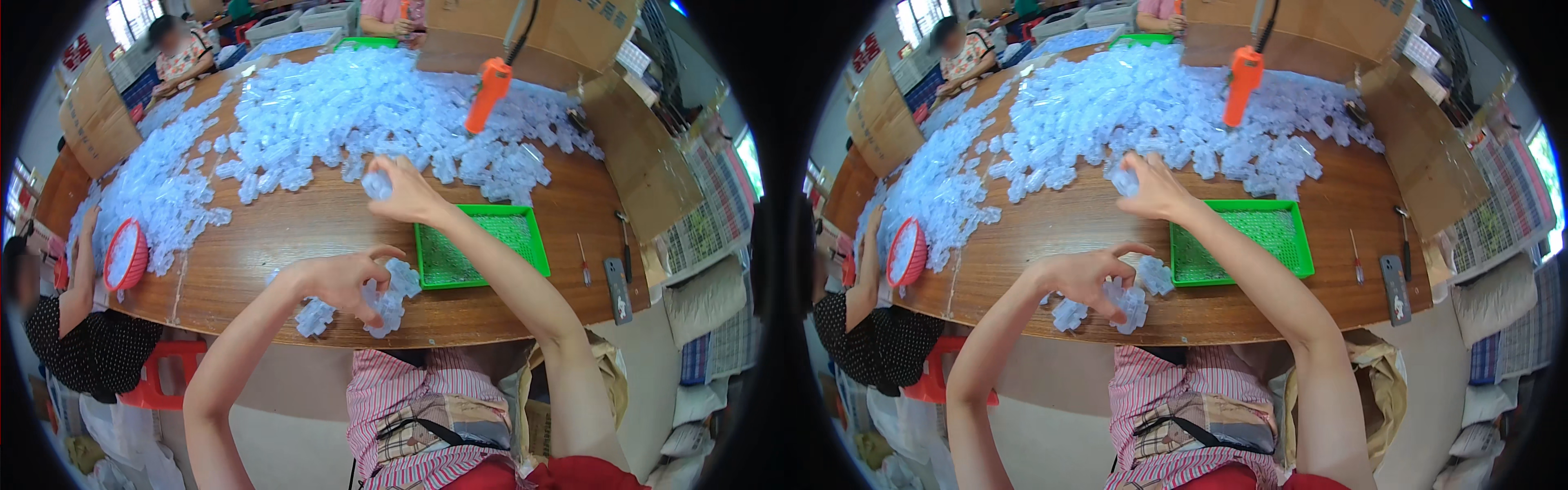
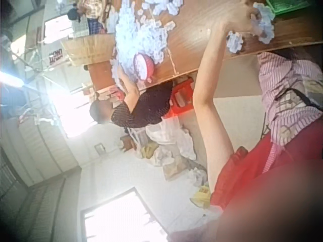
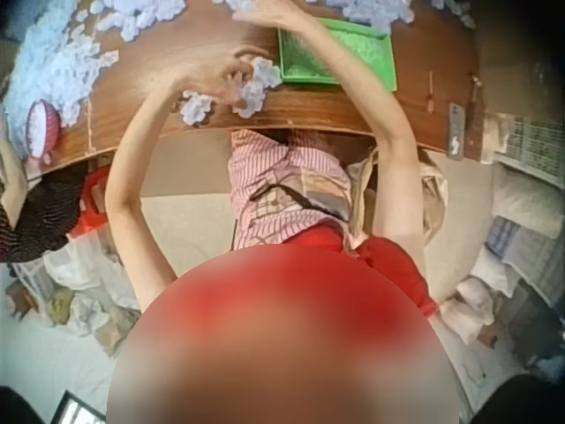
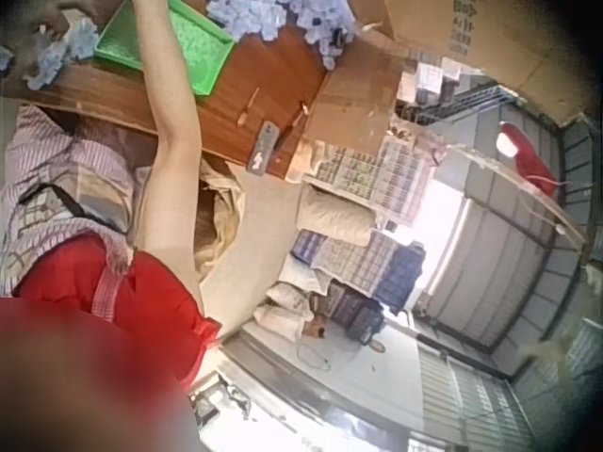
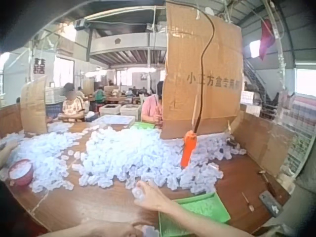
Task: The person assembles plastic components by inserting screws from a tray into plastic casings by hand and fastening them with an electric screwdriver. They place finished pieces into a bag and fit clear plastic casing parts together.
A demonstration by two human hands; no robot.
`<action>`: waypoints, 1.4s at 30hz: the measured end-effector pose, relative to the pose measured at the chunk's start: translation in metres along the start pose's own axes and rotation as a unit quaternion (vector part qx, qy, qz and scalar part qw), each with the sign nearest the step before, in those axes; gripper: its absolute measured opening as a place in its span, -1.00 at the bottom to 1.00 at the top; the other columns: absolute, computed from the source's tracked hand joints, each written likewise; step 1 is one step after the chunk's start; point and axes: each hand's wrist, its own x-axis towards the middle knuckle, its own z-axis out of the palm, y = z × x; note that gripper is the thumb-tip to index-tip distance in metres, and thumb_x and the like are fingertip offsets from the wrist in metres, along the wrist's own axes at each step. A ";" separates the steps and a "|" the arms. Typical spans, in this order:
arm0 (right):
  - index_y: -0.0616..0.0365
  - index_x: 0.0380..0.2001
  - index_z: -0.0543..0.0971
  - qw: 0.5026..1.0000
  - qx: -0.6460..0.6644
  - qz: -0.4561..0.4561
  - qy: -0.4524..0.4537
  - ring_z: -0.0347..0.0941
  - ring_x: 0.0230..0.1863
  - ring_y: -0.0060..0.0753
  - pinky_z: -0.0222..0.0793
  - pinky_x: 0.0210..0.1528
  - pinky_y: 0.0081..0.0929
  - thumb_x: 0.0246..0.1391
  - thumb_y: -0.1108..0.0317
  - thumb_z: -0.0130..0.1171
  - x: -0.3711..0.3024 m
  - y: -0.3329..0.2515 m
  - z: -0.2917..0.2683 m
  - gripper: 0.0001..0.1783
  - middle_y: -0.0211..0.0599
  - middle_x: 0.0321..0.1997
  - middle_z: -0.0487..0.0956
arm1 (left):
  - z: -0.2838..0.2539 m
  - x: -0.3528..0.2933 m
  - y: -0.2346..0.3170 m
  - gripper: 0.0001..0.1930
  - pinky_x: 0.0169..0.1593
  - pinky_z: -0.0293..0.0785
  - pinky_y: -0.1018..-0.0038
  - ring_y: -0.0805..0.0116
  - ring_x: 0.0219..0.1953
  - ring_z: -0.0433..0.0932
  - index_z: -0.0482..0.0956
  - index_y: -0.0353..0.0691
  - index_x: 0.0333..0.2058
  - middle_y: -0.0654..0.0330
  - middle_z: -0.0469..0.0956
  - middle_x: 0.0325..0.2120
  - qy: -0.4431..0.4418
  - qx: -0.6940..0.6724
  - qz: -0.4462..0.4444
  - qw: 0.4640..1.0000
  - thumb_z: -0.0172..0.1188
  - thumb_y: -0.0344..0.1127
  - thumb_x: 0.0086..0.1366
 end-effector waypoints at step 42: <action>0.32 -0.19 0.51 0.912 -0.093 0.041 0.397 0.44 -0.03 -0.27 0.36 -0.08 -0.37 0.02 0.13 0.19 -0.448 -0.166 -0.228 -0.55 -0.11 -0.19 0.55 | 0.253 0.214 0.230 -0.71 -0.25 0.45 0.56 0.48 -0.34 0.53 0.45 -0.28 -0.07 0.16 0.56 -0.31 -0.196 -0.321 0.092 0.922 0.12 -0.32 0.25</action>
